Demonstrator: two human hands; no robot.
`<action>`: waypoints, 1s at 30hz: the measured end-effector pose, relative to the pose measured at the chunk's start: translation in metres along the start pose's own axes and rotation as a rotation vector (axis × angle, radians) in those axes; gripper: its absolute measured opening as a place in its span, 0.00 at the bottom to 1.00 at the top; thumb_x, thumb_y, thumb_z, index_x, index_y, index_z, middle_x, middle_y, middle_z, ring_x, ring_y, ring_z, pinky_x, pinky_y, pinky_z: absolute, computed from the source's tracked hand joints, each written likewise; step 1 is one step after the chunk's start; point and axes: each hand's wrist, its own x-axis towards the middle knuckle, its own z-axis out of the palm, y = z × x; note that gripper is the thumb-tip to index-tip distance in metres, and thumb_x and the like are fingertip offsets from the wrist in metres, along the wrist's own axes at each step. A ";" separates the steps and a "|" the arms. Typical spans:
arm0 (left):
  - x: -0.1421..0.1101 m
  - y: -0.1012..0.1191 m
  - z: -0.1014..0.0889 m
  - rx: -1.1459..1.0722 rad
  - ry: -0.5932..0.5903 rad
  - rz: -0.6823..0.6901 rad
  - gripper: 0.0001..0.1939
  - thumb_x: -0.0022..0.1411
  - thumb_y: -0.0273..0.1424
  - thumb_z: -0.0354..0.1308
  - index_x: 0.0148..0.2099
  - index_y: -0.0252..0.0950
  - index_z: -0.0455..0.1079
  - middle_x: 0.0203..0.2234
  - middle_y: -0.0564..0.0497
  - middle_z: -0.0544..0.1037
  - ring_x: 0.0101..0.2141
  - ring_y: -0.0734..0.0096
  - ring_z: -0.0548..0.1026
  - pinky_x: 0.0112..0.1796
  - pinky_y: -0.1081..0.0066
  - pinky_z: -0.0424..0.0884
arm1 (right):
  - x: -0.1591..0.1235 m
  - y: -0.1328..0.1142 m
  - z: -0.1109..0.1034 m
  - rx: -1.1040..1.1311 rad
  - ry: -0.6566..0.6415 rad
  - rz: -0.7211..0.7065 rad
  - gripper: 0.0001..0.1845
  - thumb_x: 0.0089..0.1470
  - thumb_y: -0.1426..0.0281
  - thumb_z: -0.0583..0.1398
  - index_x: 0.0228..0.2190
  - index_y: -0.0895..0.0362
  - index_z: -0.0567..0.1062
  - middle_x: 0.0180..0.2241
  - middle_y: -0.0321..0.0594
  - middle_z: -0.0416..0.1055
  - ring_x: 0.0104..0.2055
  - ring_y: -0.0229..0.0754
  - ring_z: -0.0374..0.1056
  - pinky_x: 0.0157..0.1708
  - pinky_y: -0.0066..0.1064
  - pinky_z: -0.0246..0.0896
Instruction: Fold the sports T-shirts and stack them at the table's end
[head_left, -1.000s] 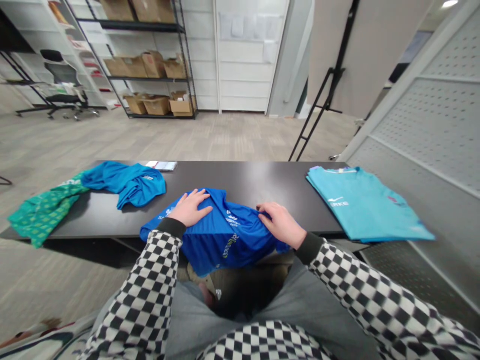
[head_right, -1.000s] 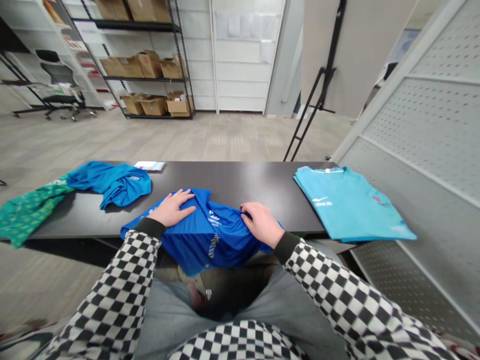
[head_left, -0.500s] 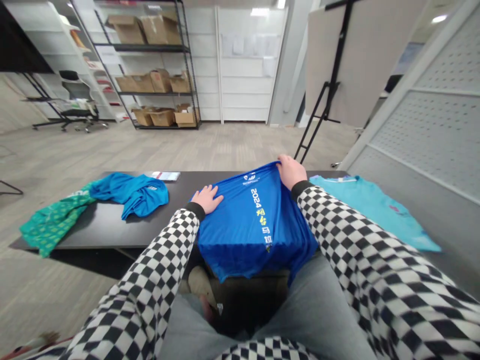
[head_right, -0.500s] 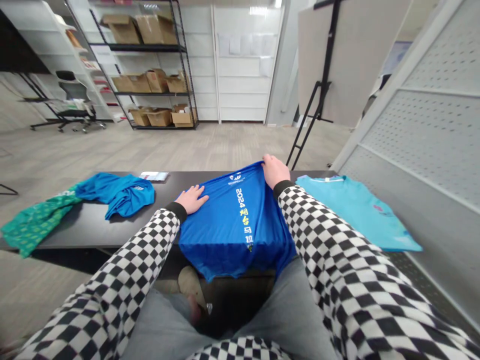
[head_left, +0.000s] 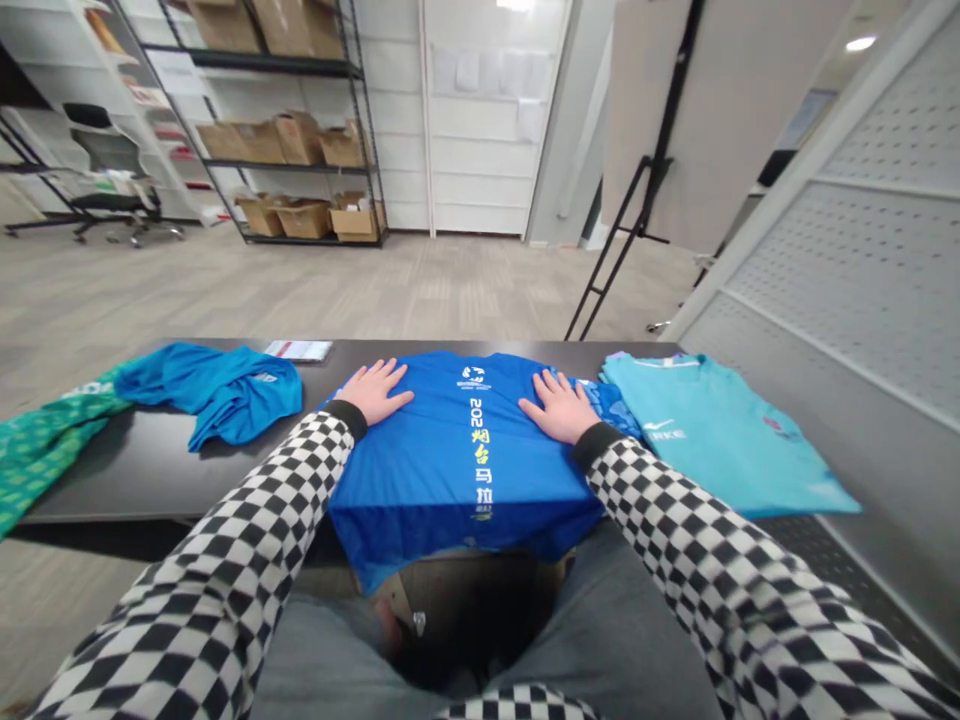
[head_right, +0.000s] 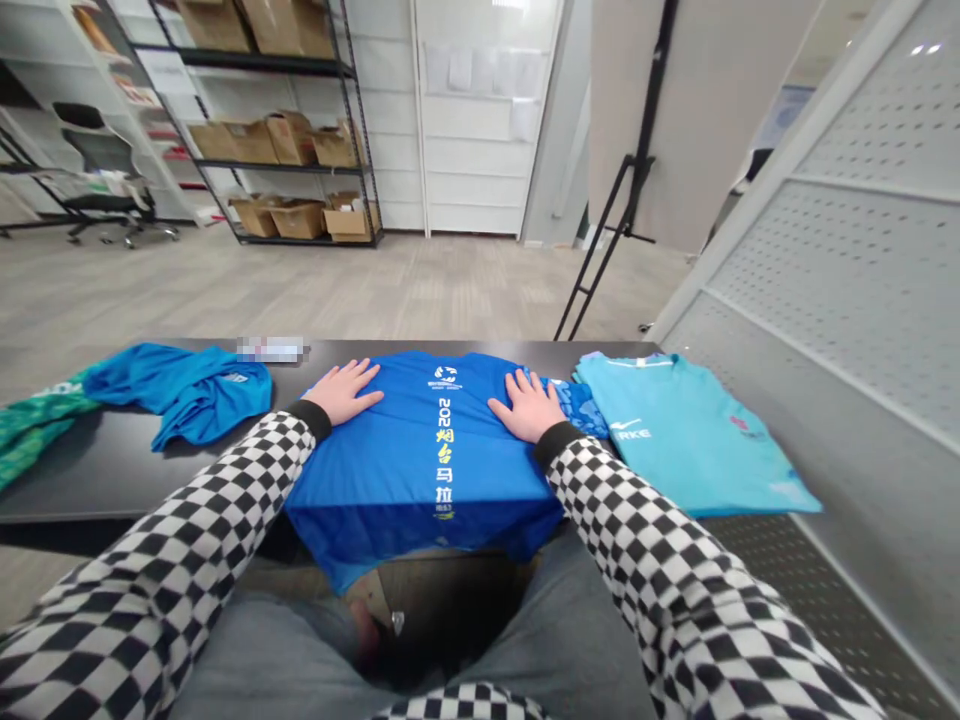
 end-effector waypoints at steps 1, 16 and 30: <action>-0.002 -0.002 0.001 0.010 -0.002 -0.002 0.48 0.76 0.62 0.44 0.86 0.42 0.52 0.84 0.42 0.50 0.82 0.43 0.49 0.78 0.43 0.44 | -0.002 -0.001 0.000 0.003 0.000 0.012 0.53 0.73 0.35 0.44 0.82 0.56 0.54 0.84 0.52 0.43 0.85 0.67 0.38 0.80 0.68 0.34; -0.005 -0.018 -0.012 0.009 -0.079 -0.103 0.51 0.73 0.63 0.46 0.87 0.40 0.51 0.84 0.39 0.48 0.82 0.40 0.47 0.77 0.39 0.45 | 0.029 -0.008 -0.003 0.063 0.013 0.075 0.60 0.67 0.28 0.44 0.83 0.52 0.53 0.84 0.51 0.42 0.84 0.75 0.37 0.77 0.78 0.30; 0.006 -0.030 -0.013 0.001 0.008 -0.130 0.52 0.74 0.66 0.44 0.86 0.40 0.53 0.83 0.39 0.51 0.81 0.41 0.50 0.77 0.43 0.45 | 0.062 -0.025 0.003 0.089 0.042 0.061 0.61 0.65 0.27 0.43 0.82 0.52 0.55 0.84 0.51 0.43 0.84 0.77 0.39 0.76 0.80 0.30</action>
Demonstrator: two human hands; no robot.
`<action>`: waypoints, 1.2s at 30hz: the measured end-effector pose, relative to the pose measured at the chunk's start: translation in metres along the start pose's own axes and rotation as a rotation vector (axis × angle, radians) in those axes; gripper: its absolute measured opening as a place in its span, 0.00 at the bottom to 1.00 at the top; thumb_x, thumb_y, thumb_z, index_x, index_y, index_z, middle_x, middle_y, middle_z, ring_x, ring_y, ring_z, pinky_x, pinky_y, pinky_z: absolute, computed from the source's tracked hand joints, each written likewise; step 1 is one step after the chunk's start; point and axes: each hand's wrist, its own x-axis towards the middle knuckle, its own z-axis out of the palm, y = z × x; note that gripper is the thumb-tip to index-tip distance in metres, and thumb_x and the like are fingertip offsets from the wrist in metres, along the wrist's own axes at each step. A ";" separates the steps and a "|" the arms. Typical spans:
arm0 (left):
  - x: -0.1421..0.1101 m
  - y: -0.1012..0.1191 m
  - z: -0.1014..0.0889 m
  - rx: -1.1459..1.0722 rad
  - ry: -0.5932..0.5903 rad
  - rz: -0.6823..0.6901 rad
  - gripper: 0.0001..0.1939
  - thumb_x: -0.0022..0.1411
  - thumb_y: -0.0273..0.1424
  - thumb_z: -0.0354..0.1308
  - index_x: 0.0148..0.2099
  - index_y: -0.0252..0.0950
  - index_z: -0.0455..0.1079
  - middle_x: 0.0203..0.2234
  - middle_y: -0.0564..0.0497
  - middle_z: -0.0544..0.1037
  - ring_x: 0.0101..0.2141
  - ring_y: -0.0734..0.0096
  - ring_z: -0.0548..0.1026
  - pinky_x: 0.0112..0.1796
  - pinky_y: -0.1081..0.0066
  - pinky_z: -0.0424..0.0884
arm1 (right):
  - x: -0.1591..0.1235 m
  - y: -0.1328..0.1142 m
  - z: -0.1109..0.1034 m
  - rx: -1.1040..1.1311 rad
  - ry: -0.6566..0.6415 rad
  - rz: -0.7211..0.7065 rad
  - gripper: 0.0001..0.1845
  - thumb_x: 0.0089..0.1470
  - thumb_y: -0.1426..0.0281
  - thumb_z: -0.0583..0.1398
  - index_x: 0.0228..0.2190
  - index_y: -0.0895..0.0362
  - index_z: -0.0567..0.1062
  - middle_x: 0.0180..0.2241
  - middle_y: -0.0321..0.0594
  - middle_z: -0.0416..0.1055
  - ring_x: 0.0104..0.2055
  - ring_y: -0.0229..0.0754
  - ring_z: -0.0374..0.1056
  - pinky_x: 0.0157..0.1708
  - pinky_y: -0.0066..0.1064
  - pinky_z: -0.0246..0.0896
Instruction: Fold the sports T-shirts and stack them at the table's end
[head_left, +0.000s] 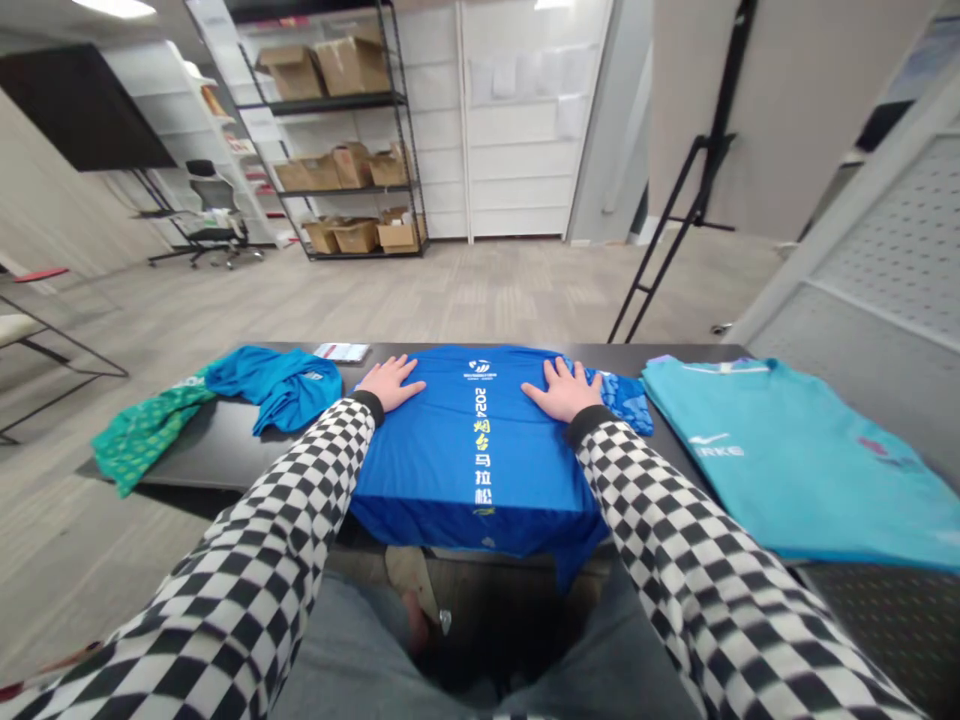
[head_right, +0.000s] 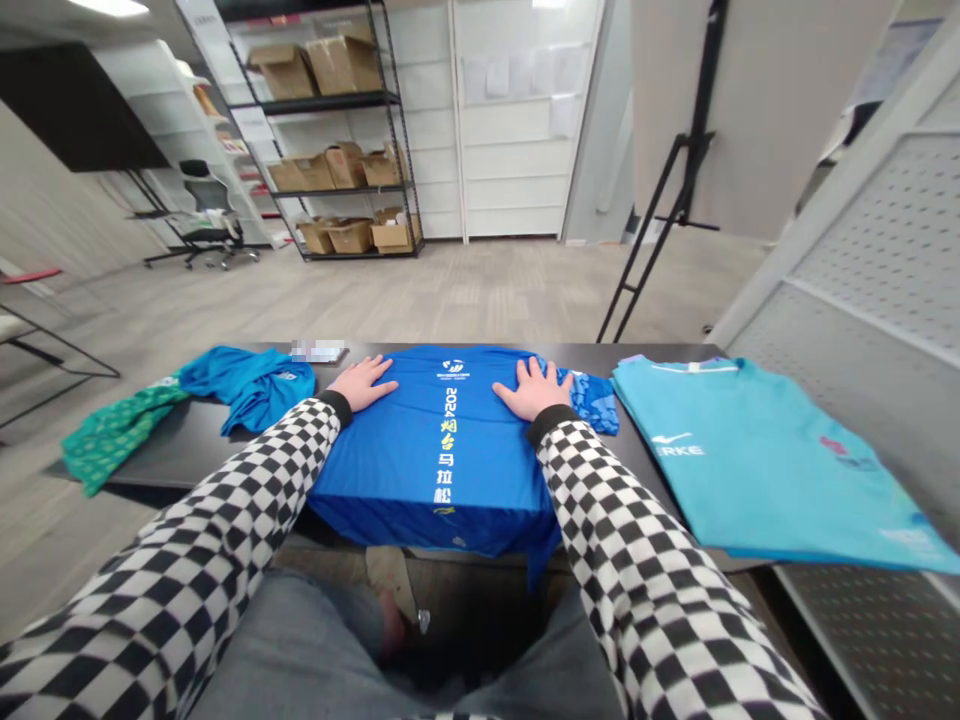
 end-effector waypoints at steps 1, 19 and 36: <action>0.000 0.000 -0.001 -0.001 0.001 0.004 0.51 0.75 0.66 0.44 0.86 0.39 0.53 0.83 0.39 0.51 0.82 0.41 0.50 0.77 0.43 0.45 | 0.003 0.001 0.001 0.001 0.002 -0.003 0.61 0.65 0.27 0.43 0.82 0.52 0.55 0.84 0.51 0.43 0.84 0.77 0.39 0.76 0.81 0.30; -0.070 -0.090 -0.059 0.093 0.425 -0.469 0.27 0.77 0.48 0.57 0.58 0.29 0.82 0.60 0.30 0.80 0.65 0.36 0.72 0.68 0.39 0.62 | 0.020 -0.001 0.003 0.003 0.008 -0.004 0.57 0.67 0.29 0.42 0.82 0.51 0.55 0.84 0.49 0.43 0.83 0.74 0.39 0.76 0.80 0.30; -0.103 -0.072 -0.040 0.074 0.203 -0.048 0.25 0.72 0.34 0.55 0.66 0.42 0.82 0.65 0.50 0.82 0.66 0.58 0.76 0.72 0.61 0.67 | 0.025 0.001 0.007 0.018 0.011 0.015 0.57 0.67 0.29 0.44 0.81 0.51 0.57 0.84 0.50 0.44 0.84 0.74 0.40 0.76 0.80 0.31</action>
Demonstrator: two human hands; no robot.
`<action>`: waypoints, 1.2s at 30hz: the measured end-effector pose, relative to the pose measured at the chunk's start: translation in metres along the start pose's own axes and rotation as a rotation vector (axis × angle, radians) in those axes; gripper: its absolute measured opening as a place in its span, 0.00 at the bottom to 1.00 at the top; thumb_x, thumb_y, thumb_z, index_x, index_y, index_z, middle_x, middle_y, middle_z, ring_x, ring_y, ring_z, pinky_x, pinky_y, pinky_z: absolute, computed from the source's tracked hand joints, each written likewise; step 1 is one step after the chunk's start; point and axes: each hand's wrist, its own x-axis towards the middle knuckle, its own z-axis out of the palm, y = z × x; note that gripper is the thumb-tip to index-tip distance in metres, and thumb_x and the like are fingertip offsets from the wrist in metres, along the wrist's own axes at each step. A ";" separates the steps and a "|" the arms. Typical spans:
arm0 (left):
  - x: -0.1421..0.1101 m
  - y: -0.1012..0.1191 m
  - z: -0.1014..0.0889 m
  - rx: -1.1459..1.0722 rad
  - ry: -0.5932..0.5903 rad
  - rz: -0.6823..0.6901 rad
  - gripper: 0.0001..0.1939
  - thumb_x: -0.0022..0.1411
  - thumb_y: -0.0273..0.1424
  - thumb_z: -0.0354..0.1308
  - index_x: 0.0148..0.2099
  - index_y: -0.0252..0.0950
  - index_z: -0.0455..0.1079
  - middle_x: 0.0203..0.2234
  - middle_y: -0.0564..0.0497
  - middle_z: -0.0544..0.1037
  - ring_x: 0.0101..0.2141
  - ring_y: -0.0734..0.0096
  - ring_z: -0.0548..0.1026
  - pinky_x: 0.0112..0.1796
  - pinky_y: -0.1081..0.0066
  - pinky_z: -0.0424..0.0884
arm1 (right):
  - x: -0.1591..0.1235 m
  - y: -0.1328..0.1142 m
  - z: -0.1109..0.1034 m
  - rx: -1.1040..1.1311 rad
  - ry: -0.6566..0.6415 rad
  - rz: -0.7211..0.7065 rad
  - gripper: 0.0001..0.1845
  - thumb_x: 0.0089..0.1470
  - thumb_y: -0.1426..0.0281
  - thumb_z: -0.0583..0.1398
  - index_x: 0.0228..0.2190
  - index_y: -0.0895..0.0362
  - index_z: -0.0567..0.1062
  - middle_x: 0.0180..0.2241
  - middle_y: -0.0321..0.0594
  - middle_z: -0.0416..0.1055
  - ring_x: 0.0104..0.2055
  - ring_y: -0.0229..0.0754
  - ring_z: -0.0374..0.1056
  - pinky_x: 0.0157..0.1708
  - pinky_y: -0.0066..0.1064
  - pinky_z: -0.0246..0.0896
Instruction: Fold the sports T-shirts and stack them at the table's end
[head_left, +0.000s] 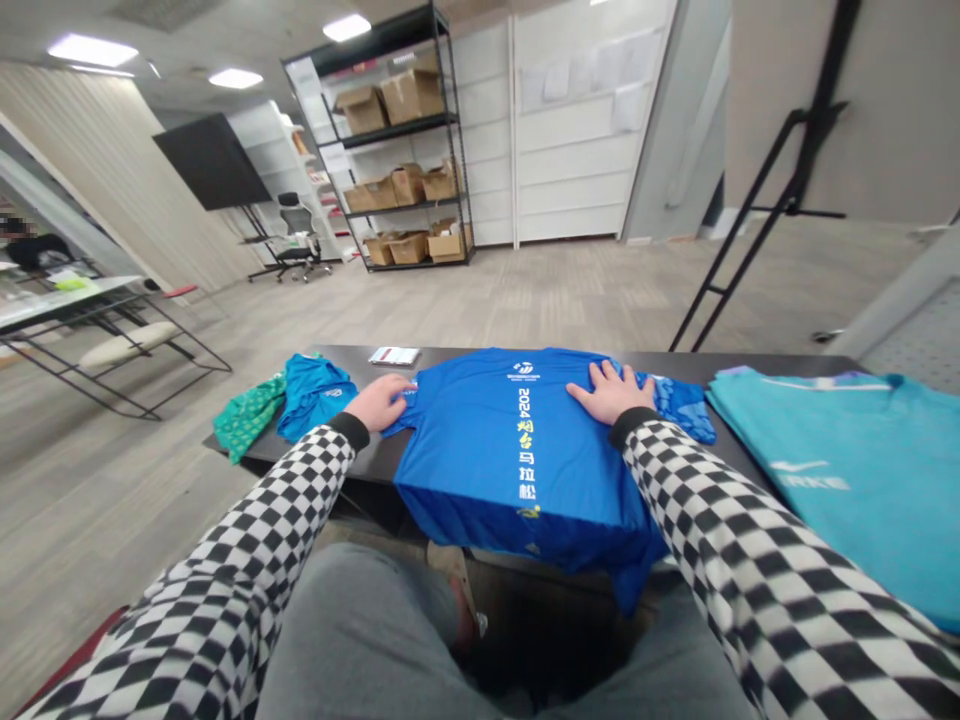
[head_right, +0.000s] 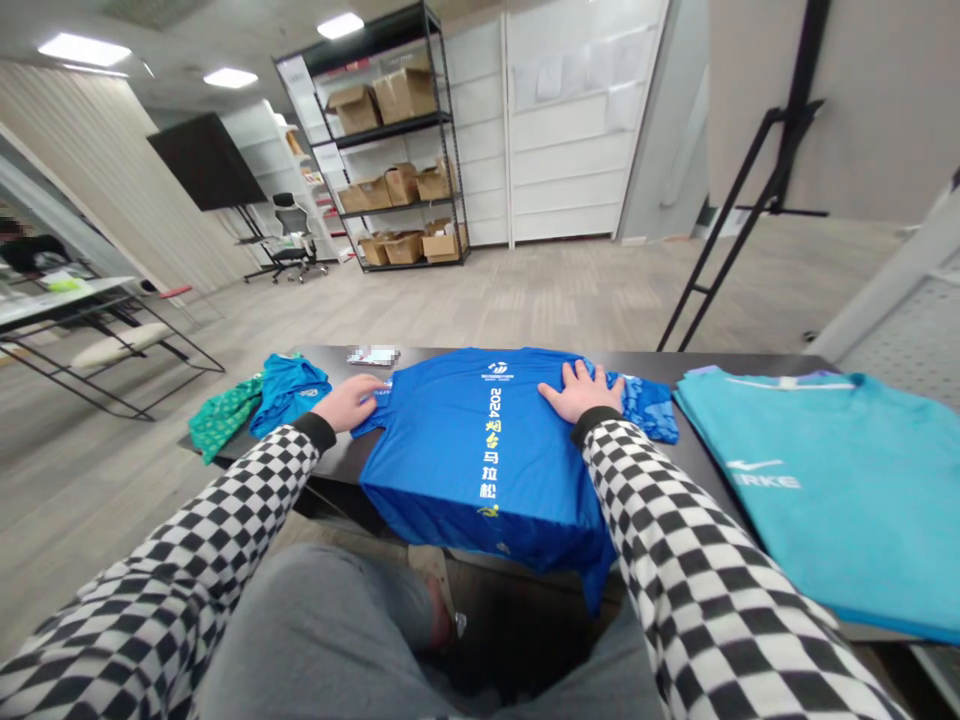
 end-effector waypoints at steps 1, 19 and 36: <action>0.003 0.010 0.009 -0.024 -0.048 0.114 0.24 0.72 0.36 0.56 0.64 0.44 0.83 0.65 0.51 0.82 0.67 0.58 0.76 0.72 0.62 0.67 | 0.000 0.000 0.000 -0.002 0.000 0.000 0.57 0.67 0.29 0.44 0.81 0.51 0.57 0.84 0.50 0.44 0.84 0.74 0.40 0.76 0.80 0.31; 0.040 0.034 0.021 -0.024 -0.147 -0.104 0.37 0.78 0.50 0.47 0.78 0.35 0.69 0.76 0.41 0.70 0.75 0.49 0.67 0.75 0.55 0.61 | -0.005 -0.003 -0.005 -0.026 -0.034 0.015 0.58 0.66 0.28 0.42 0.82 0.50 0.54 0.85 0.46 0.41 0.84 0.70 0.38 0.78 0.76 0.31; 0.090 0.011 0.020 0.066 -0.280 -0.180 0.37 0.63 0.48 0.66 0.67 0.30 0.77 0.65 0.33 0.81 0.65 0.40 0.79 0.65 0.54 0.75 | 0.000 0.058 -0.046 0.543 0.308 0.015 0.27 0.69 0.69 0.56 0.65 0.58 0.80 0.60 0.51 0.82 0.62 0.51 0.78 0.68 0.40 0.68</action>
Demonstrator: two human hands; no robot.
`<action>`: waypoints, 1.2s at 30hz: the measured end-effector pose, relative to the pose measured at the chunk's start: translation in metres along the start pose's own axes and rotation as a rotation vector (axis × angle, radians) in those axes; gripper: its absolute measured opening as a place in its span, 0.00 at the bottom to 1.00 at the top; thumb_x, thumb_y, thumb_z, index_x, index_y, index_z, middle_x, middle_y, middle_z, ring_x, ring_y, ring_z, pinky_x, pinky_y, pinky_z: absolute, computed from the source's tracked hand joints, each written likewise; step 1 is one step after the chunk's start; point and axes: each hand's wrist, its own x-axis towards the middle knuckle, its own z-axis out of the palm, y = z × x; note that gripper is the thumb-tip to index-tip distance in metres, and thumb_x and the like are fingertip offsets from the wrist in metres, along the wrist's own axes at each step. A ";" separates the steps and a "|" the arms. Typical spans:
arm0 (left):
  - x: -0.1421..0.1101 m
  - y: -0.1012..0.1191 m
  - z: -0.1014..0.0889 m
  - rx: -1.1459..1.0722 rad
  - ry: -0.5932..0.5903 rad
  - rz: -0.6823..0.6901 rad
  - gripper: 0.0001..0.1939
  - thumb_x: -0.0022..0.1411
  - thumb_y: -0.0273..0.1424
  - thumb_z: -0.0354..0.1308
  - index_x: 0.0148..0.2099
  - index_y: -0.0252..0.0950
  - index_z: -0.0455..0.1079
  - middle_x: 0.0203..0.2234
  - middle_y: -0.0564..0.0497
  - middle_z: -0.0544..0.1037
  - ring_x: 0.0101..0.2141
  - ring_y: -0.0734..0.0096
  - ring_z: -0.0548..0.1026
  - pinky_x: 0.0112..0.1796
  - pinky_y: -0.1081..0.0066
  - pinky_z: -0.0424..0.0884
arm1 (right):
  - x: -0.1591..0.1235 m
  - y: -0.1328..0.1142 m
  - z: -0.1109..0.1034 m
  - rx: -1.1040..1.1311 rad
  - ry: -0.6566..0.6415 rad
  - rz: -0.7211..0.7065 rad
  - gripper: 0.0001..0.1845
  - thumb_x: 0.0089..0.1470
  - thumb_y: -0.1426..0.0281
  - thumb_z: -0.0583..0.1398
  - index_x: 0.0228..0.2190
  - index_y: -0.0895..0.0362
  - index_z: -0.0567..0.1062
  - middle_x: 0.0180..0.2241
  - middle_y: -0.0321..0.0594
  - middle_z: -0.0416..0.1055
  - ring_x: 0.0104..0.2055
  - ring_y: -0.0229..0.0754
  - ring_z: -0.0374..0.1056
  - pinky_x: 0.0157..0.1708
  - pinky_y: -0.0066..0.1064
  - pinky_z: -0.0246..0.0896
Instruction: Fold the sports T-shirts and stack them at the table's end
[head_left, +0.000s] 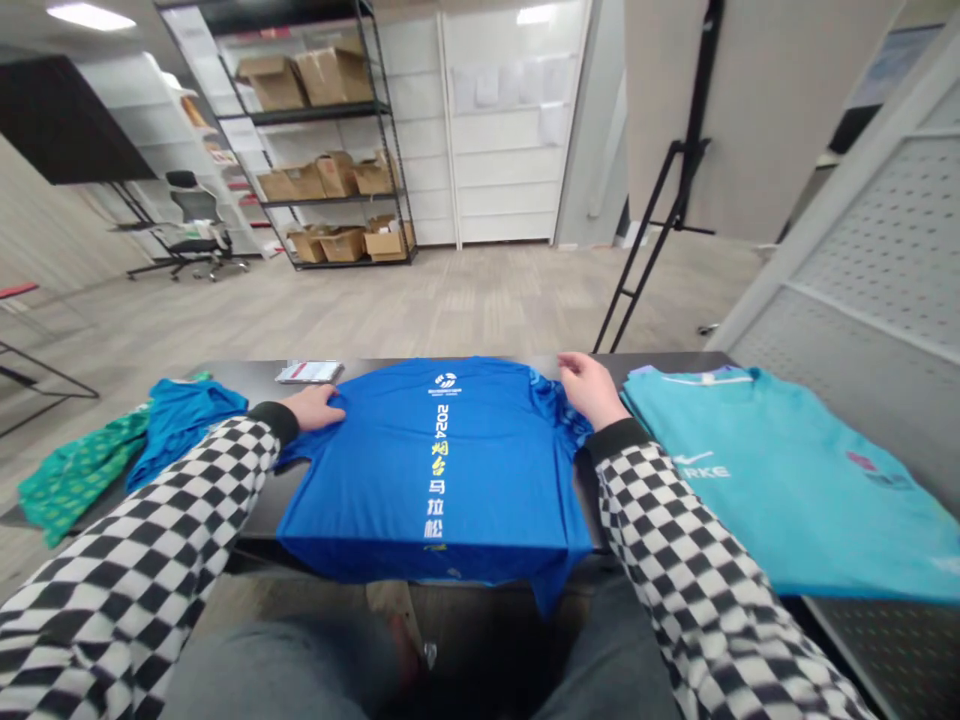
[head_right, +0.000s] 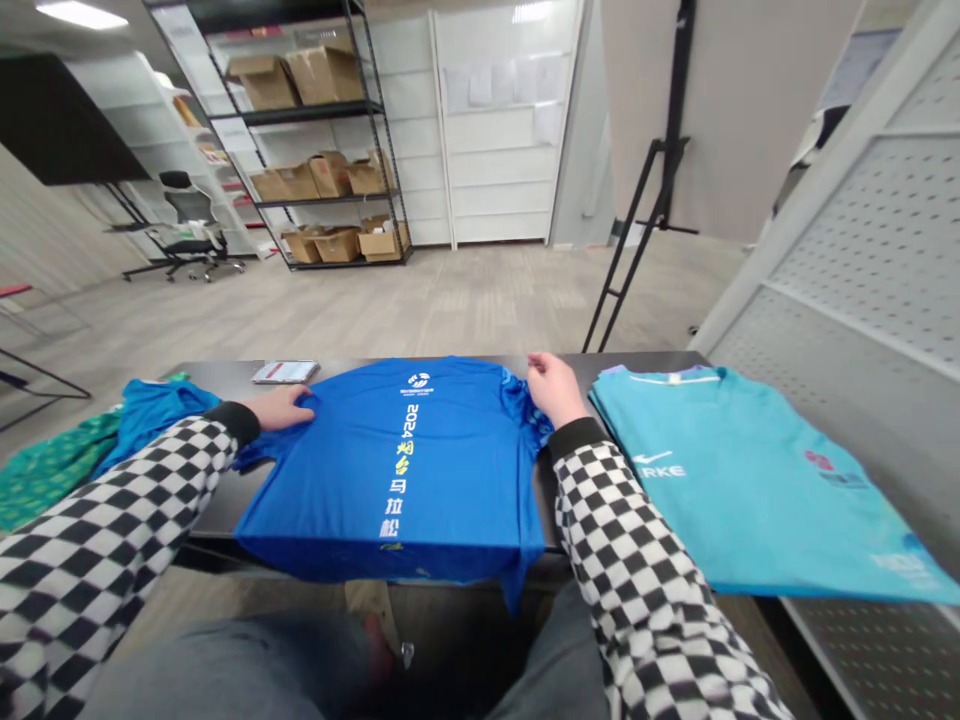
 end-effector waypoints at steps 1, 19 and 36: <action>0.006 0.017 -0.002 0.023 0.026 -0.003 0.35 0.64 0.45 0.65 0.66 0.29 0.77 0.64 0.32 0.81 0.64 0.39 0.79 0.66 0.53 0.74 | 0.000 0.002 0.001 -0.073 -0.056 -0.020 0.25 0.68 0.70 0.58 0.60 0.56 0.83 0.58 0.50 0.83 0.60 0.51 0.78 0.67 0.40 0.68; 0.052 0.199 0.043 -0.122 0.122 0.233 0.45 0.78 0.62 0.41 0.86 0.43 0.54 0.84 0.42 0.49 0.82 0.37 0.47 0.77 0.33 0.44 | -0.001 0.022 0.000 -0.459 -0.102 0.202 0.23 0.66 0.69 0.58 0.57 0.53 0.86 0.59 0.57 0.79 0.60 0.63 0.76 0.63 0.51 0.71; 0.062 0.180 0.036 -0.070 0.071 0.207 0.46 0.78 0.61 0.40 0.86 0.42 0.52 0.84 0.41 0.48 0.82 0.37 0.48 0.76 0.34 0.46 | 0.005 0.028 -0.033 -0.219 0.137 0.276 0.22 0.66 0.72 0.55 0.51 0.60 0.87 0.53 0.55 0.85 0.57 0.58 0.79 0.63 0.42 0.70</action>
